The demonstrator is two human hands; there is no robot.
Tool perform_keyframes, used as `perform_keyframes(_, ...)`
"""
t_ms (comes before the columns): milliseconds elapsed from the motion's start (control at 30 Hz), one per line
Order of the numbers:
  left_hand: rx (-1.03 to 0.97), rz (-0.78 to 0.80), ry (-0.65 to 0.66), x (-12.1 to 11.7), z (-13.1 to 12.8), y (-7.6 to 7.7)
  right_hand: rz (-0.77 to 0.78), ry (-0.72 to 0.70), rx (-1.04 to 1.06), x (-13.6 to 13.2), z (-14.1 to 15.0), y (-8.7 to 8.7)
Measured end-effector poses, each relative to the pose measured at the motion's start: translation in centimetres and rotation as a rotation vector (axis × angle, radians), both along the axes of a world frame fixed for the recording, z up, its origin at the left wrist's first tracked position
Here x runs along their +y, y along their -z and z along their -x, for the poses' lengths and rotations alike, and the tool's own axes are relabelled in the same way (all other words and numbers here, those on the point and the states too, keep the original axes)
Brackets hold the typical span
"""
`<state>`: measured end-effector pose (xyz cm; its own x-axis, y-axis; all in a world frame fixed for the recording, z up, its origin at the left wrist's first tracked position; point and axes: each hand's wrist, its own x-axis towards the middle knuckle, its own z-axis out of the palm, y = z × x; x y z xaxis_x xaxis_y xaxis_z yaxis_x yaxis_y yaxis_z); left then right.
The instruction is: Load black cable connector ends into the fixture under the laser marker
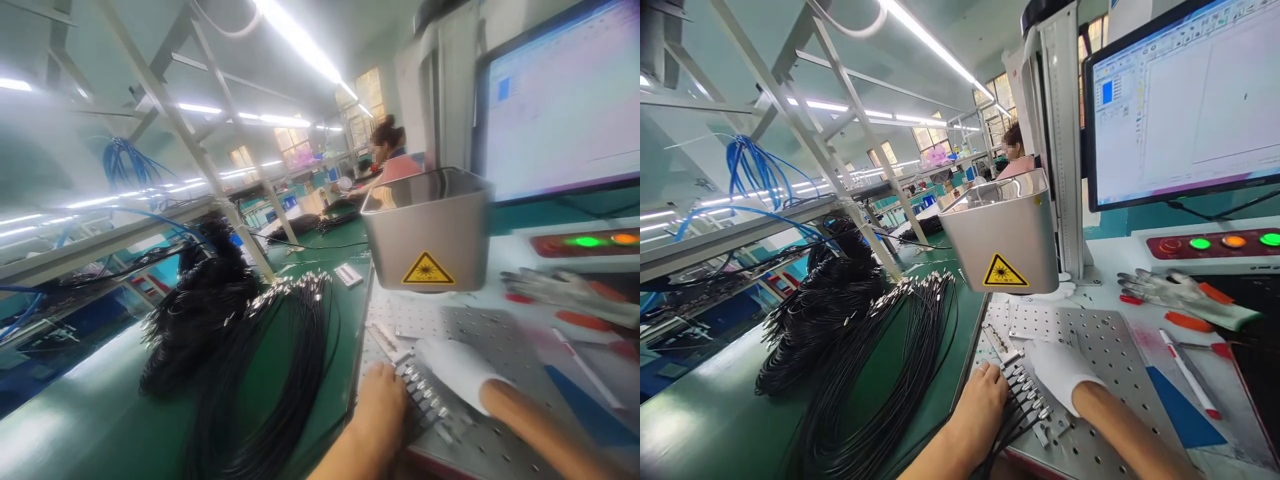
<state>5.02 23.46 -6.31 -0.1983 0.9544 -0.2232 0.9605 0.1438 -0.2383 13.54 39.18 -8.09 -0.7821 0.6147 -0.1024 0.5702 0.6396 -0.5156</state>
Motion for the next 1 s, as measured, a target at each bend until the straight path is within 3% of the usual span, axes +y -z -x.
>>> perform_keyframes(167,-0.074,-0.261,-0.017,-0.5,-0.1,1.0,0.054,0.076,-0.010,0.6,-4.5,-0.3)
perform_keyframes(300,-0.224,-0.359,0.092,-0.9,-0.4,2.5,0.076,0.140,0.057,-0.6,-7.4,2.1)
perform_keyframes(500,-0.371,-0.445,0.181,-1.6,-0.7,3.7,-0.219,0.162,0.284,-2.0,-10.1,7.0)
perform_keyframes(667,-0.422,-0.508,0.206,-2.1,-1.1,3.2,-0.332,0.052,0.261,-2.4,-10.9,8.4)
perform_keyframes(767,-0.382,-0.526,0.241,-1.9,-1.2,3.1,-0.392,0.003,0.198,-2.4,-10.8,8.1)
perform_keyframes(833,-0.319,-0.506,0.278,-1.8,-1.2,3.1,-0.416,-0.047,0.127,-2.3,-10.0,7.0)
perform_keyframes(1000,-0.202,-0.423,0.316,-1.6,-1.4,3.0,-0.267,-0.059,-0.251,-2.0,-5.8,1.4)
